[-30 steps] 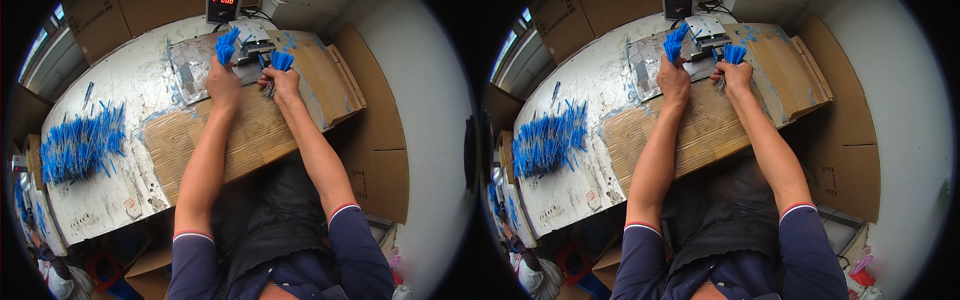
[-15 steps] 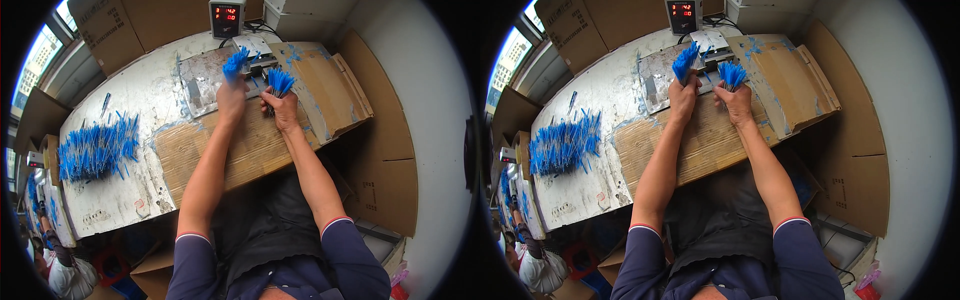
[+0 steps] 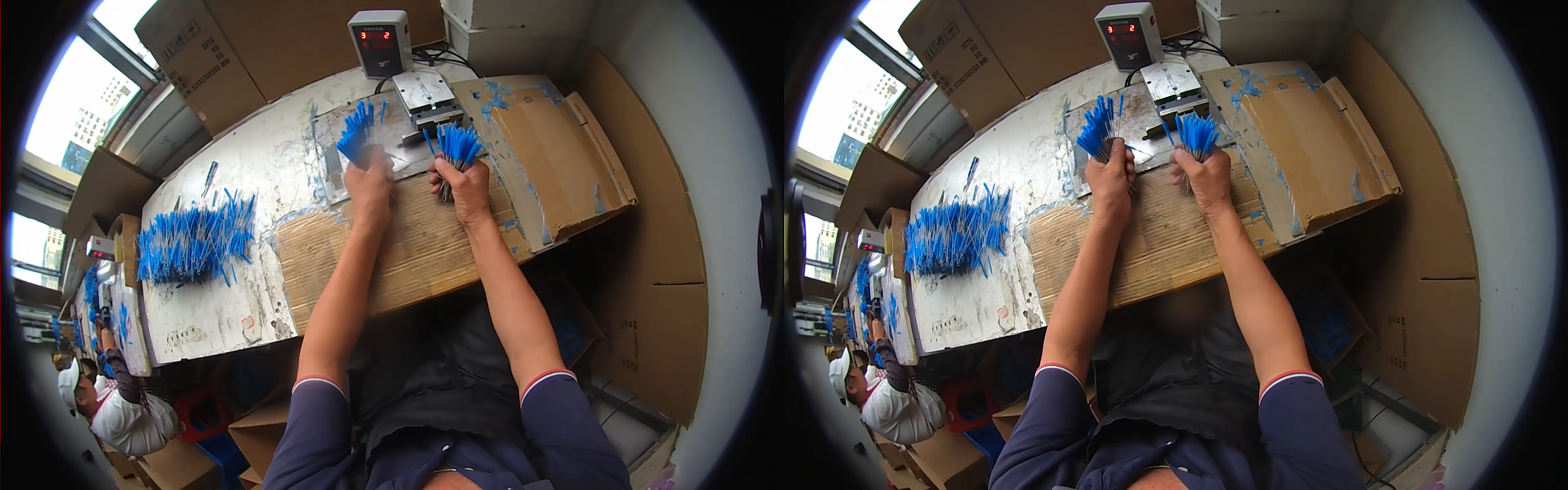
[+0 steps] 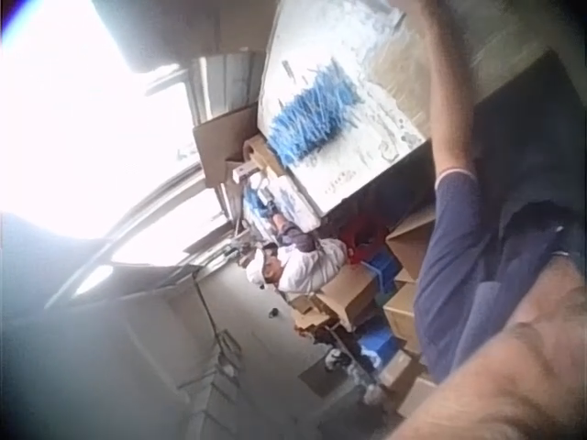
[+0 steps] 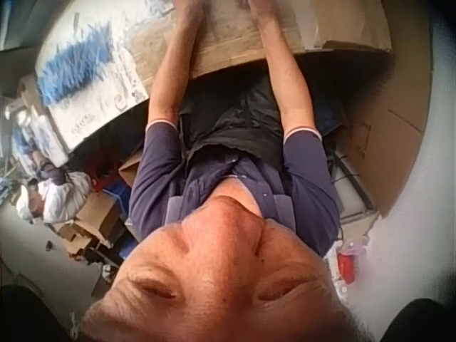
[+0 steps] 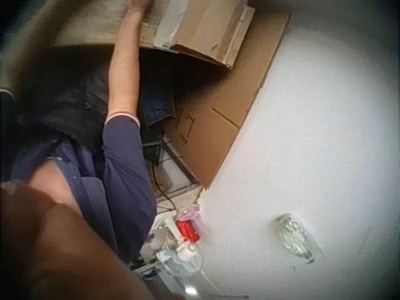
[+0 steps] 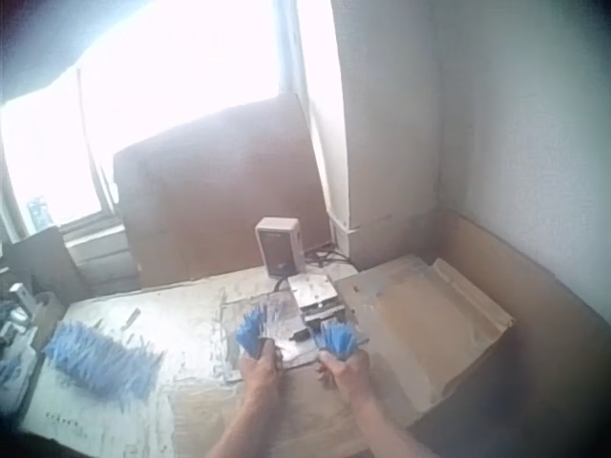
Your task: The recorder is assembling or processing small blue components using a specialized fixture on a workbench.
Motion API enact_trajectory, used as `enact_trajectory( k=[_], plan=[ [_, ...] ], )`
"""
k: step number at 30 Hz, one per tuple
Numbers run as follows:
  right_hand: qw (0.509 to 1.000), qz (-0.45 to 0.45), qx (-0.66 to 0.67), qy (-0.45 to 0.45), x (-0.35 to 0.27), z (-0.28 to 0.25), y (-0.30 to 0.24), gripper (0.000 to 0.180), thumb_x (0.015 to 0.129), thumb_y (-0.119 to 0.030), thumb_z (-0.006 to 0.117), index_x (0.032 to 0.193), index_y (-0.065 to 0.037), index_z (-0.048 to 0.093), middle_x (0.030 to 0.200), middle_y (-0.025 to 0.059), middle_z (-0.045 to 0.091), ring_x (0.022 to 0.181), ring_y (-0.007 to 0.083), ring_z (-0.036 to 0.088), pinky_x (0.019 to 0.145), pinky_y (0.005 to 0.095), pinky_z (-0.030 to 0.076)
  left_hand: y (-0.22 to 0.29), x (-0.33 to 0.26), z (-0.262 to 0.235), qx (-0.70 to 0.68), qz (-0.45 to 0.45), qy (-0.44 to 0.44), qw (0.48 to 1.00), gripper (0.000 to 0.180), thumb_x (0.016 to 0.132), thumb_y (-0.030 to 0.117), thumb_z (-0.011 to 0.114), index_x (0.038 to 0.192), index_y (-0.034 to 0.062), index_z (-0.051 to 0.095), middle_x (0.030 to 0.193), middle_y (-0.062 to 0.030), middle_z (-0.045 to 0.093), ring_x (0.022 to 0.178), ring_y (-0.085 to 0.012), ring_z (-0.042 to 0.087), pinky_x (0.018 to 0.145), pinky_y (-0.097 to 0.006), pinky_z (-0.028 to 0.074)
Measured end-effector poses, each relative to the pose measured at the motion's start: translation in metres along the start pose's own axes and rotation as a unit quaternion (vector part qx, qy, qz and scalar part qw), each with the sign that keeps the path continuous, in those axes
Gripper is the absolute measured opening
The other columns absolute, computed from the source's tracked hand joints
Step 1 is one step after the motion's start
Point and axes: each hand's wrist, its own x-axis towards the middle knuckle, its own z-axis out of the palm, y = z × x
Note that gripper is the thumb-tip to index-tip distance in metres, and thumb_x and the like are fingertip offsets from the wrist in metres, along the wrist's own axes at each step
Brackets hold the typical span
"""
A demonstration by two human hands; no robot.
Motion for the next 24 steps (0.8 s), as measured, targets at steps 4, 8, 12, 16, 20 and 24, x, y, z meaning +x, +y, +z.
enact_trajectory(
  k=[4, 8, 12, 16, 20, 24],
  plan=[
    [1.000, -0.003, -0.015, -0.010, -0.003, 0.018, 0.012, 0.012, 0.086, -0.003, 0.069, 0.097, 0.001, 0.067, 0.081, 0.0079, 0.070, 0.062, 0.0144, 0.066, 0.051, 0.0268, 0.054, 0.020, -0.013, -0.043, -0.042, -0.010, 0.100, 0.994, 0.016, 0.101, 0.019, 0.065, 0.091, 0.0077, 0.062, 0.073, 0.0000, 0.062, 0.054, -0.0068, 0.050, 0.044, -0.023, 0.038],
    [1.000, -0.021, -0.017, 0.005, -0.004, 0.013, 0.010, 0.013, 0.086, -0.002, 0.070, 0.098, 0.000, 0.065, 0.080, 0.0081, 0.068, 0.062, 0.0145, 0.064, 0.052, 0.0270, 0.053, 0.037, -0.075, -0.079, -0.065, 0.016, 0.136, 0.988, 0.015, 0.102, 0.019, 0.064, 0.092, 0.0069, 0.062, 0.073, 0.0002, 0.061, 0.056, -0.0061, 0.049, 0.047, -0.022, 0.037],
    [0.998, -0.031, -0.047, -0.020, 0.004, -0.005, 0.009, 0.014, 0.090, -0.002, 0.068, 0.103, 0.001, 0.065, 0.085, 0.0088, 0.067, 0.067, 0.0153, 0.063, 0.055, 0.0267, 0.052, 0.047, -0.164, -0.141, -0.075, 0.050, 0.199, 0.976, 0.014, 0.102, 0.020, 0.063, 0.096, 0.0072, 0.063, 0.074, -0.0001, 0.061, 0.056, -0.0062, 0.050, 0.048, -0.022, 0.039],
    [0.997, -0.021, -0.065, -0.046, 0.000, 0.000, 0.016, 0.012, 0.093, -0.002, 0.068, 0.104, 0.001, 0.065, 0.089, 0.0096, 0.068, 0.070, 0.0152, 0.063, 0.057, 0.0264, 0.052, 0.075, -0.261, -0.237, -0.028, 0.090, 0.350, 0.932, 0.017, 0.102, 0.022, 0.064, 0.094, 0.0076, 0.063, 0.072, 0.0001, 0.060, 0.055, -0.0058, 0.049, 0.047, -0.021, 0.037],
    [0.995, -0.029, -0.083, -0.054, -0.004, 0.000, 0.017, 0.011, 0.094, -0.002, 0.067, 0.104, 0.001, 0.065, 0.089, 0.0094, 0.068, 0.071, 0.0148, 0.063, 0.057, 0.0261, 0.051, 0.090, -0.321, -0.338, 0.051, 0.153, 0.516, 0.841, 0.020, 0.103, 0.021, 0.062, 0.088, 0.0089, 0.061, 0.071, 0.0011, 0.059, 0.054, -0.0053, 0.048, 0.045, -0.022, 0.036],
    [0.993, -0.040, -0.100, -0.040, 0.001, -0.009, 0.010, 0.010, 0.094, -0.002, 0.067, 0.103, 0.001, 0.065, 0.089, 0.0089, 0.067, 0.071, 0.0143, 0.062, 0.057, 0.0261, 0.051, 0.095, -0.325, -0.467, 0.100, 0.152, 0.621, 0.762, 0.034, 0.102, 0.028, 0.061, 0.075, 0.0079, 0.058, 0.058, 0.0030, 0.051, 0.044, -0.0049, 0.042, 0.041, -0.022, 0.029]
  ],
)
